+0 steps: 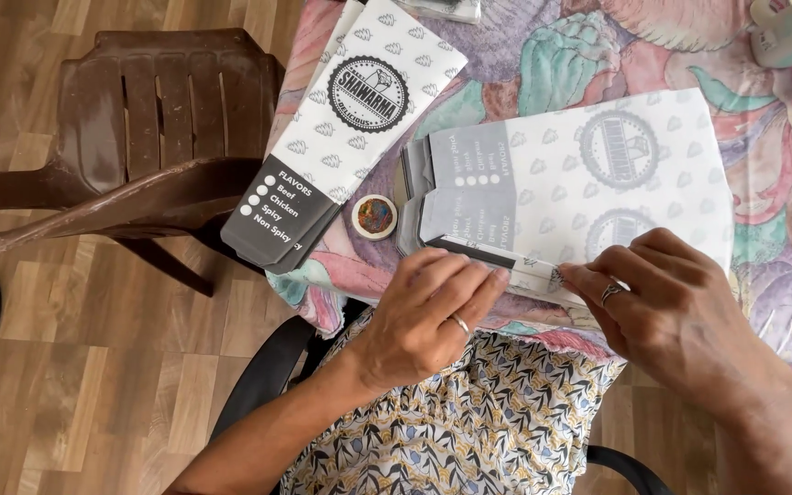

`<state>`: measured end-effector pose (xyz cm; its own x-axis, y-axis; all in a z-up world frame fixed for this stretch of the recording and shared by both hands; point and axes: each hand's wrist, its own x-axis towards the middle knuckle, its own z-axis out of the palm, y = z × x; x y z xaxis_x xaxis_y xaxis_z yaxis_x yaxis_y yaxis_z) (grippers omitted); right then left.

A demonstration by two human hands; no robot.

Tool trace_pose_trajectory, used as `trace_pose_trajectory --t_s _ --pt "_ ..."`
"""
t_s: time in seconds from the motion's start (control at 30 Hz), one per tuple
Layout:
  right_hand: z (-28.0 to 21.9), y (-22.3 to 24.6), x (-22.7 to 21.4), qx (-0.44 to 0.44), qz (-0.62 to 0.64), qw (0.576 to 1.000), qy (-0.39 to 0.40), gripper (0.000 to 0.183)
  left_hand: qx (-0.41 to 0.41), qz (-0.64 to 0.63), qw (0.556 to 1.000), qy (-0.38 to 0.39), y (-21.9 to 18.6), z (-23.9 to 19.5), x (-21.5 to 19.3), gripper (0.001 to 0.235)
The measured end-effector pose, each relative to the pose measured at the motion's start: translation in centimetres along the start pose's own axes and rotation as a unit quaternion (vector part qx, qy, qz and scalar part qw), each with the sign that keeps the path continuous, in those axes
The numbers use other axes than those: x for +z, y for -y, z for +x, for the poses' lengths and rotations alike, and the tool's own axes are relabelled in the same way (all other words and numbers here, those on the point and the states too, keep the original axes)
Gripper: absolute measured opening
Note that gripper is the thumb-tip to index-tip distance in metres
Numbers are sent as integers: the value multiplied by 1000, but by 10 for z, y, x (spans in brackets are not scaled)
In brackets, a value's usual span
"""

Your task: Folding paper shawarma wrappers and securing the folds with small pieces of adhesive tape.

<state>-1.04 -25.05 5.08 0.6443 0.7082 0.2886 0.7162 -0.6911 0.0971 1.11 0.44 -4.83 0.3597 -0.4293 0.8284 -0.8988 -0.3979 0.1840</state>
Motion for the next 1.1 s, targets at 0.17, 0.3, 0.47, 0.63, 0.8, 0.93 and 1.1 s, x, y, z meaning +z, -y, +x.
trace_pose_trajectory --t_s 0.17,0.3,0.47,0.63,0.8,0.93,1.1 --pt "-2 7 2 -24 -29 999 32 21 16 13 999 30 -3 12 -6 21" --pt "-2 6 11 -98 -100 989 -42 31 21 40 998 38 -3 -1 0 24" --pt "1 13 5 -92 -132 986 -38 35 19 63 997 48 -2 6 -6 20" --pt "-25 -4 18 -71 -54 995 -52 53 -4 82 993 81 -3 4 -3 39" --pt "-28 0 -21 110 5 987 -115 15 8 87 995 49 -3 7 -3 20" --pt "0 -5 -4 -99 -113 983 -104 27 -5 73 996 46 -5 11 -2 34" --pt "0 1 20 -90 -118 989 5 26 -72 79 990 96 -14 11 5 52"
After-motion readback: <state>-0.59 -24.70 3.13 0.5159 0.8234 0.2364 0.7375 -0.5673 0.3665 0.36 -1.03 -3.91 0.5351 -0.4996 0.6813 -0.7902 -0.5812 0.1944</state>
